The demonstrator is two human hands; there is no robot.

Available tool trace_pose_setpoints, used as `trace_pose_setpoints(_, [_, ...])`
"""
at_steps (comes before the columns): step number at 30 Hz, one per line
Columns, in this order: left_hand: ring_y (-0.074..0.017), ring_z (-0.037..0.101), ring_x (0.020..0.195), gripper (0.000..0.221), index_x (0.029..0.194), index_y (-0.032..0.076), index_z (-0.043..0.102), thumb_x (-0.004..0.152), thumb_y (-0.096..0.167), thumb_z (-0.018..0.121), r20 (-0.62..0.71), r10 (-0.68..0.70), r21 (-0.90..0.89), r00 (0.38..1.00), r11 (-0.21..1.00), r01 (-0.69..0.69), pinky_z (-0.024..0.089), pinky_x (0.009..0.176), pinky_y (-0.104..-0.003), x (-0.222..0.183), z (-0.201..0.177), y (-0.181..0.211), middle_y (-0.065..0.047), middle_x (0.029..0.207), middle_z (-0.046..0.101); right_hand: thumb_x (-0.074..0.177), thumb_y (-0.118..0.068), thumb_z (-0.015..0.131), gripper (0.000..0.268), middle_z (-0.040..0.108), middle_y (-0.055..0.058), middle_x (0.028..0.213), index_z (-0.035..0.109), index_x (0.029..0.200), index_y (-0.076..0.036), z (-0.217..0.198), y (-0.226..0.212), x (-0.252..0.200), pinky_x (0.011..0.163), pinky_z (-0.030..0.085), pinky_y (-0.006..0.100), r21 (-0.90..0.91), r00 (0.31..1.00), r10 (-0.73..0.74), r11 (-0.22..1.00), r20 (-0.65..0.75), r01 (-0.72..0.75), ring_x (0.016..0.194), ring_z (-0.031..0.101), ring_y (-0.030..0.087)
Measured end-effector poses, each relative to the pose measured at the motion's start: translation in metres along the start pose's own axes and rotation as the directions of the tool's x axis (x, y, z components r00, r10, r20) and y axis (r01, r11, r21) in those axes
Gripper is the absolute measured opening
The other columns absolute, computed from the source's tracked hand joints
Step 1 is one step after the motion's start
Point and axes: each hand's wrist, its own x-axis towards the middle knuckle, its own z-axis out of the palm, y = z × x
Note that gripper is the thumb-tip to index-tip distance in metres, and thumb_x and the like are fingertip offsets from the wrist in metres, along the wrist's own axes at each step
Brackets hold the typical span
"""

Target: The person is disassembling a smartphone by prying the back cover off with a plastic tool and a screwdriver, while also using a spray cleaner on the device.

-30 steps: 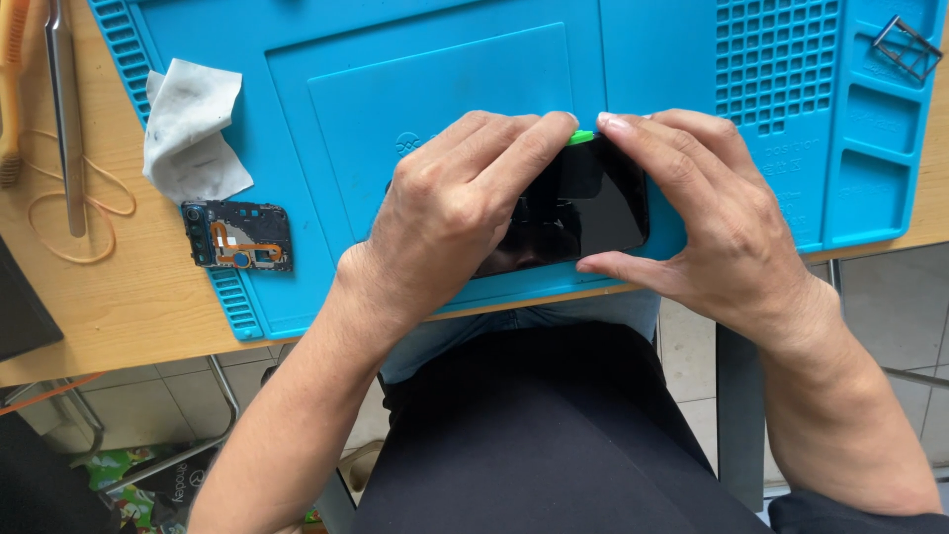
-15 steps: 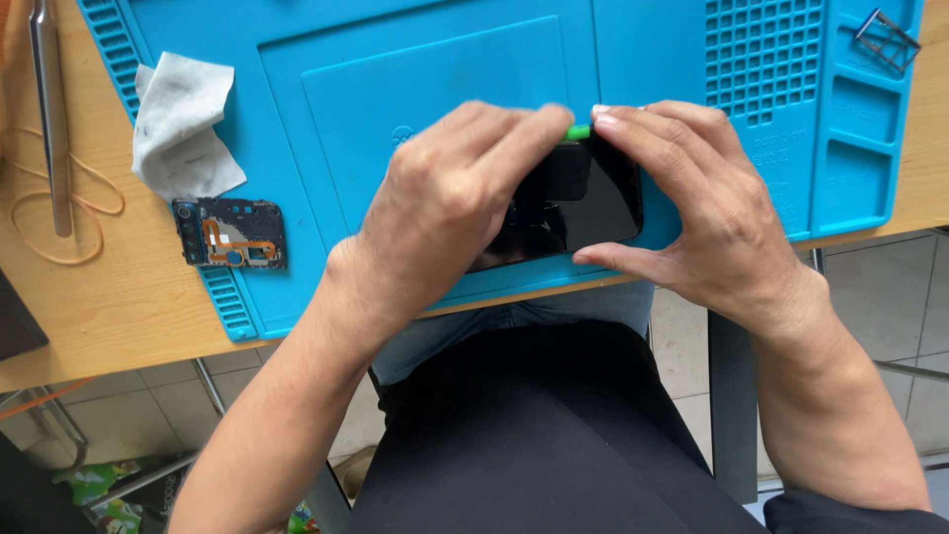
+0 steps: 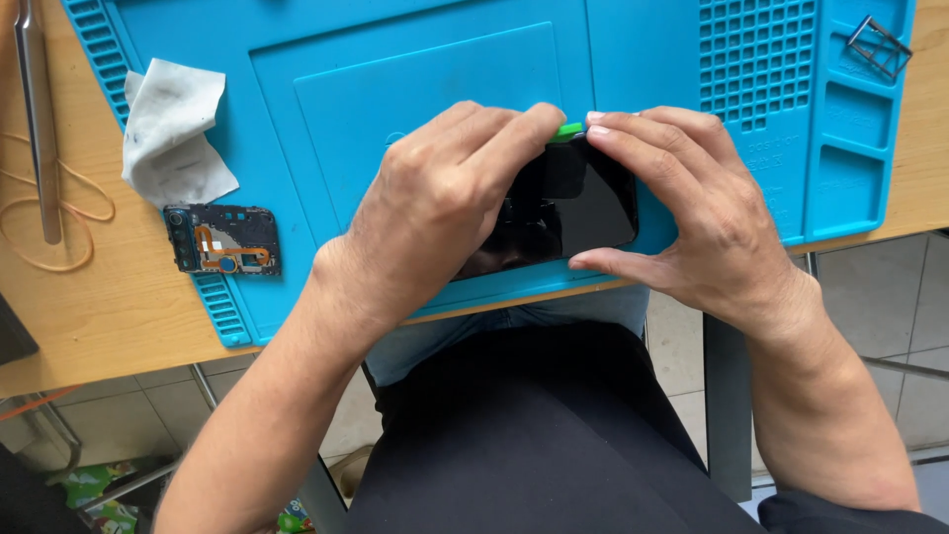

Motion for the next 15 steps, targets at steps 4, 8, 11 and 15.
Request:
trace_pose_setpoints(4, [-0.0297, 0.053, 0.073, 0.014, 0.121, 0.005, 0.056, 0.110, -0.003, 0.057, 0.036, -0.070, -0.056, 0.997, 0.996, 0.072, 0.046, 0.063, -0.042, 0.001, 0.006, -0.010, -0.010, 0.086, 0.058, 0.088, -0.047, 0.089, 0.086, 0.061, 0.022, 0.148, 0.053, 0.146, 0.006, 0.000, 0.000, 0.000, 0.117, 0.045, 0.049, 0.004, 1.000, 0.011, 1.000, 0.007, -0.011, 0.130, 0.057, 0.042])
trace_pose_setpoints(8, [-0.0300, 0.055, 0.074, 0.019, 0.127, 0.004, 0.054, 0.110, -0.001, 0.063, 0.034, -0.111, -0.122, 0.993, 0.986, 0.114, 0.046, 0.062, -0.042, 0.003, 0.010, -0.014, -0.011, 0.089, 0.060, 0.088, -0.048, 0.088, 0.086, 0.061, 0.022, 0.148, 0.055, 0.145, 0.006, 0.000, 0.000, 0.000, 0.116, 0.045, 0.050, 0.003, 1.000, 0.010, 1.000, 0.004, -0.010, 0.130, 0.057, 0.042])
trace_pose_setpoints(11, [-0.0314, 0.057, 0.077, 0.021, 0.127, 0.004, 0.055, 0.109, -0.001, 0.065, 0.026, -0.130, -0.147, 0.991, 0.980, 0.132, 0.047, 0.066, -0.043, 0.004, 0.013, -0.015, -0.012, 0.092, 0.062, 0.088, -0.048, 0.089, 0.085, 0.061, 0.022, 0.147, 0.056, 0.144, 0.006, 0.000, 0.000, 0.000, 0.116, 0.045, 0.050, 0.001, 1.000, 0.007, 1.000, 0.003, -0.007, 0.130, 0.058, 0.042])
trace_pose_setpoints(15, [-0.0375, 0.064, 0.084, 0.029, 0.130, 0.001, 0.054, 0.104, -0.007, 0.065, 0.042, -0.155, -0.185, 0.987, 0.970, 0.160, 0.049, 0.069, -0.045, 0.004, 0.015, -0.019, -0.016, 0.100, 0.069, 0.088, -0.047, 0.089, 0.084, 0.061, 0.023, 0.147, 0.057, 0.143, 0.007, 0.000, 0.000, 0.001, 0.116, 0.045, 0.050, 0.000, 1.000, 0.006, 1.000, 0.003, -0.006, 0.130, 0.058, 0.042])
